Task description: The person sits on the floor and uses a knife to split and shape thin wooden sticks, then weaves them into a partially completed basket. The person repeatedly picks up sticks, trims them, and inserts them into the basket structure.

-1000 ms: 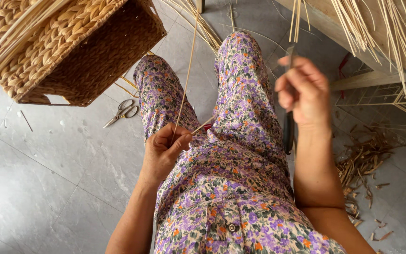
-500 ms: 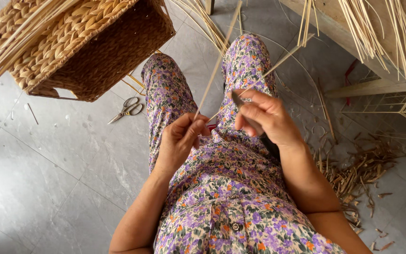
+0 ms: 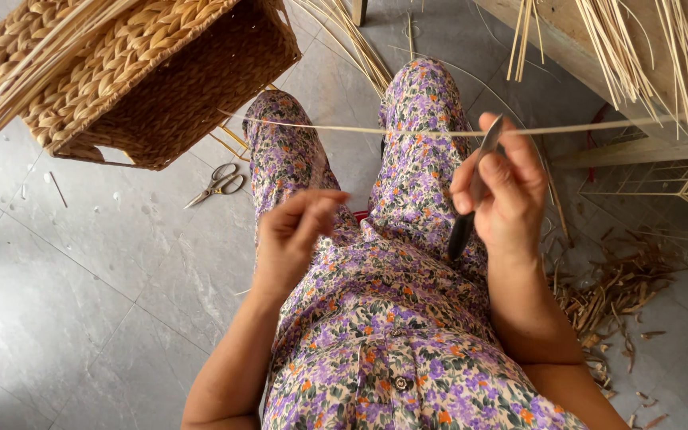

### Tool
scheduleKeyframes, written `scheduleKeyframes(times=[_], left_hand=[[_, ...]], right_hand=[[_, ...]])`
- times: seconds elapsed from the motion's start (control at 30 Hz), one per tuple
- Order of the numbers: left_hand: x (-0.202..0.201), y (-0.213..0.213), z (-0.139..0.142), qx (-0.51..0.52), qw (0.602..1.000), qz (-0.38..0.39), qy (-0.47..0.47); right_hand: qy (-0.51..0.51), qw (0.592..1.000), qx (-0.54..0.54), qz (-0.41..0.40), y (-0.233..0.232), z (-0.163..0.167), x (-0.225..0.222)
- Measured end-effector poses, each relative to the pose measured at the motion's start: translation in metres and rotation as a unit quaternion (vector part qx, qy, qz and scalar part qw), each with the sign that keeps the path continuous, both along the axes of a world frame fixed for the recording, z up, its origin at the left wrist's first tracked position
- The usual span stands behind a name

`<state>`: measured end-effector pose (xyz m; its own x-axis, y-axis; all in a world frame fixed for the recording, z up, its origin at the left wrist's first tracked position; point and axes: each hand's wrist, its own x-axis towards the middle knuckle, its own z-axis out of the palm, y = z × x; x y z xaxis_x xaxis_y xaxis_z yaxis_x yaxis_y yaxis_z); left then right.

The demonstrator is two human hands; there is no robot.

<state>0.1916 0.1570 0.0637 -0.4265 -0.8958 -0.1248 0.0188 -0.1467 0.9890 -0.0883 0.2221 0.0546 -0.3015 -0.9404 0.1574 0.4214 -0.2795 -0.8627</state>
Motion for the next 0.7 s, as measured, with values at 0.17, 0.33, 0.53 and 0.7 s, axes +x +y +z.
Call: scheduleKeyframes(times=[0.17, 0.33, 0.53, 0.7], left_hand=[[-0.043, 0.023, 0.012, -0.002, 0.994, -0.065, 0.088], [-0.038, 0.027, 0.020, 0.041, 0.984, -0.027, 0.170], [-0.019, 0.008, 0.024, 0.046, 0.977, 0.064, 0.196], [0.015, -0.011, 0.036, -0.009, 0.988, 0.120, 0.099]], right_hand=[[0.121, 0.986, -0.054, 0.102, 0.011, 0.004, 0.022], [0.209, 0.958, -0.036, 0.193, 0.012, 0.011, 0.038], [0.298, 0.916, 0.052, 0.264, 0.001, 0.002, 0.041], [0.358, 0.895, 0.162, 0.212, -0.014, -0.014, 0.029]])
